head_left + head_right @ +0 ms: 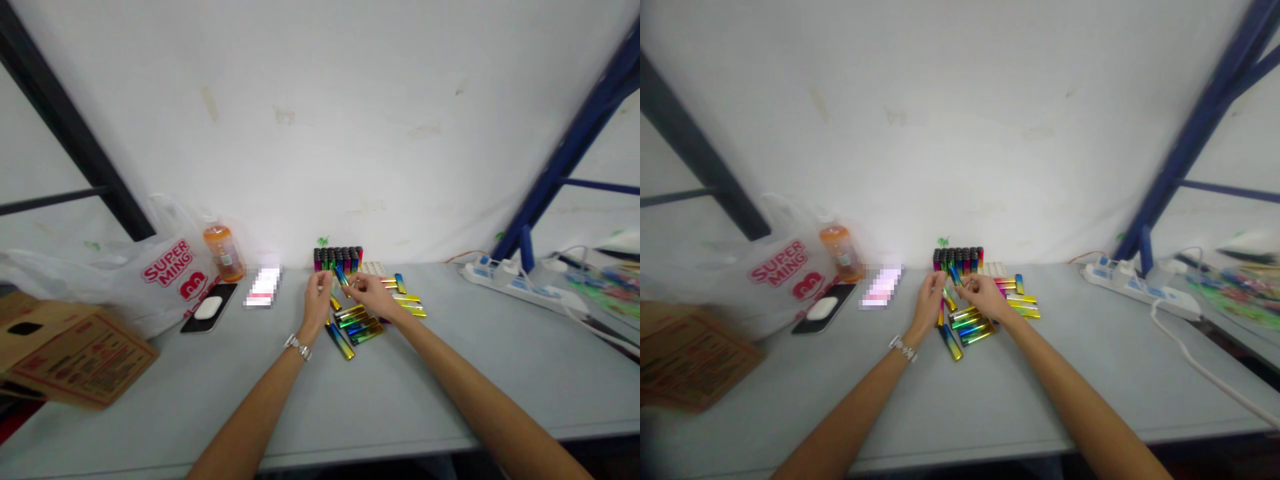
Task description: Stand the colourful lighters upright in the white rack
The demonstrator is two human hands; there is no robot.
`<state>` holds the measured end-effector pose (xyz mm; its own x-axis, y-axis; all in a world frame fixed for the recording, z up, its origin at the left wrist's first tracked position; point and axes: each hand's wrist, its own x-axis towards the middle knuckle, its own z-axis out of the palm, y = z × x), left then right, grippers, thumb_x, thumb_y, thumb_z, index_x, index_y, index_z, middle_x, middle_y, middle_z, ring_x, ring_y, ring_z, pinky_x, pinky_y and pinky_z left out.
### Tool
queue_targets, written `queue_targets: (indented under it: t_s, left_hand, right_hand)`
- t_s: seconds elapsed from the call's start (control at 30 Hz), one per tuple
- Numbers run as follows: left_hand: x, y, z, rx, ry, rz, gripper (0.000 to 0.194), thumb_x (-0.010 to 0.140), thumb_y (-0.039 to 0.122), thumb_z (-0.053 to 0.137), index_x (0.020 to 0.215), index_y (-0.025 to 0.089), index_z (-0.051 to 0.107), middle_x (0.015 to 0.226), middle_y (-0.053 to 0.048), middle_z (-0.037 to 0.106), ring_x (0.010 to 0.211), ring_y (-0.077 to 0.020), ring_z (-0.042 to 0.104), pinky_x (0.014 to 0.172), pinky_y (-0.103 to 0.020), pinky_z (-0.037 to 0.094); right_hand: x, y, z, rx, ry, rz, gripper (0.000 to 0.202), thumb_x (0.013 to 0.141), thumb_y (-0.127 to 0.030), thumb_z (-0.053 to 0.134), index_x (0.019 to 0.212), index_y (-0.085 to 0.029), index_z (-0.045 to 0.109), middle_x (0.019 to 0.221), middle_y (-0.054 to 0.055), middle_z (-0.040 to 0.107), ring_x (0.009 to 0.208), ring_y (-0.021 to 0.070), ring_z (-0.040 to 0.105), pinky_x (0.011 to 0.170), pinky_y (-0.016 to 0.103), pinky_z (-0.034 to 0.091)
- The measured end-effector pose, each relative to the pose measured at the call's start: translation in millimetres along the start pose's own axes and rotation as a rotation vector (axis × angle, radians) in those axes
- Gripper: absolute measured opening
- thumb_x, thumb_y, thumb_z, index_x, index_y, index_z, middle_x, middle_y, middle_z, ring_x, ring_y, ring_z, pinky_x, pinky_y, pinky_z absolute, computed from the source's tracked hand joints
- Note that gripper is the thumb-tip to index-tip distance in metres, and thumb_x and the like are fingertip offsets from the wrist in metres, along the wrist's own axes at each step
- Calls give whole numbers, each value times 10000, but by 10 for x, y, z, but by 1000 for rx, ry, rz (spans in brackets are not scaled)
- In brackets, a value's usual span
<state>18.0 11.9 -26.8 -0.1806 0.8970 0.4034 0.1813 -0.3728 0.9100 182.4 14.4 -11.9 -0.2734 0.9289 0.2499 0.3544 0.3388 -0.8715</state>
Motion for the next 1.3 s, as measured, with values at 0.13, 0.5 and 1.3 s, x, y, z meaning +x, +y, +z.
queue_targets:
  t_s: [0.13,0.5,1.3]
  left_hand:
    - [-55,141,94,-143,-117,-23,404,852,545,588,886,152,674,873,-55,688,857,-183,626,764,-275,468]
    - [-217,279,101,-360,-288,26,366,917,573,496,925,207,484,631,57,548,487,-79,493,494,-198,404]
    - [-252,359,148,-245,-300,-223,498,854,497,381,473,192,482,396,47,304,403,-90,274,463,-262,206]
  right_hand:
    - [-200,-45,38,85,-56,-51,354,822,-533,644,879,-190,578,537,-66,489,470,99,420,451,215,282]
    - [-339,31,-58,203,173,-20,524,892,-669,469,808,-173,616,536,-26,533,446,109,467,454,236,374]
    - [-322,146,26,37,148,27,637,907,-711,377,712,-167,644,500,-10,521,465,129,480,475,246,363]
